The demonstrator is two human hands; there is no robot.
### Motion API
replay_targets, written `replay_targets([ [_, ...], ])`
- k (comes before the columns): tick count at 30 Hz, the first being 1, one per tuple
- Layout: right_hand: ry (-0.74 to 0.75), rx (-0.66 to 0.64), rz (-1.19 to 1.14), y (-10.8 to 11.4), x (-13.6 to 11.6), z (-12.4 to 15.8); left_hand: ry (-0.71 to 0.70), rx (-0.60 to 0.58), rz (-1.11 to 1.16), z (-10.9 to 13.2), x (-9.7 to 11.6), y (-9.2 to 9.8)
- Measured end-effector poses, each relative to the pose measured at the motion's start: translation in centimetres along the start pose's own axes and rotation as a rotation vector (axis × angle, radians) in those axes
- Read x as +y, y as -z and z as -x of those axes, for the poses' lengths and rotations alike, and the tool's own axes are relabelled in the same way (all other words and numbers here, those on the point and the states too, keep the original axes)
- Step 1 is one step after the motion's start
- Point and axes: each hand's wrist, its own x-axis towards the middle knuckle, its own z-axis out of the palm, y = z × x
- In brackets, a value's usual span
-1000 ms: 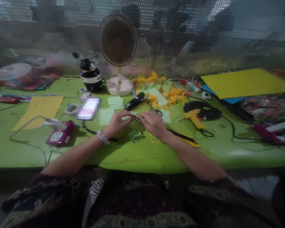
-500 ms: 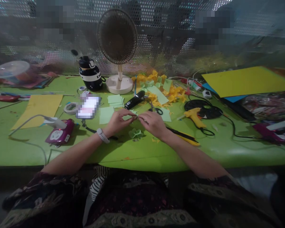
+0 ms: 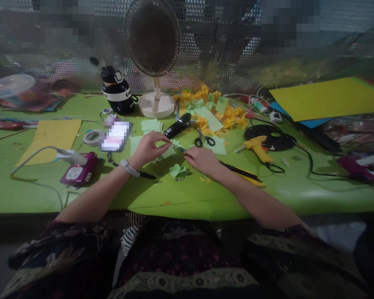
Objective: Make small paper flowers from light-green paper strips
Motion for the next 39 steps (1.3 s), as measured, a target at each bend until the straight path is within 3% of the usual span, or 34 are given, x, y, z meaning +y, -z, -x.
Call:
replay_targets([
  [7,-0.059,-0.071,-0.032,1.7,-0.3,0.2,-0.024,0.024,-0.134,-0.1,0.5,0.5],
  [10,-0.127,0.002,-0.036,3.5,-0.2,0.4,-0.030,-0.034,-0.182,-0.2,2.1,1.4],
  [12,-0.182,0.078,-0.025,4.7,0.4,0.4,0.010,-0.236,-0.163,-0.1,3.5,2.1],
  [15,-0.285,0.145,0.040,5.8,1.6,0.4,0.051,-0.755,-0.240,0.3,5.5,2.5],
  [17,-0.352,0.141,0.084,6.1,2.3,0.2,0.016,-0.887,-0.372,0.9,6.2,2.1],
  [22,-0.469,0.087,0.104,6.8,3.9,0.1,-0.042,-0.891,-0.616,1.9,6.5,0.4],
  [30,-0.538,0.105,0.084,7.8,6.0,0.2,-0.006,-0.859,-0.644,1.8,6.2,0.3],
  [39,-0.417,0.032,0.014,6.5,4.4,-0.1,-0.065,-0.831,-0.667,1.8,5.9,-0.1],
])
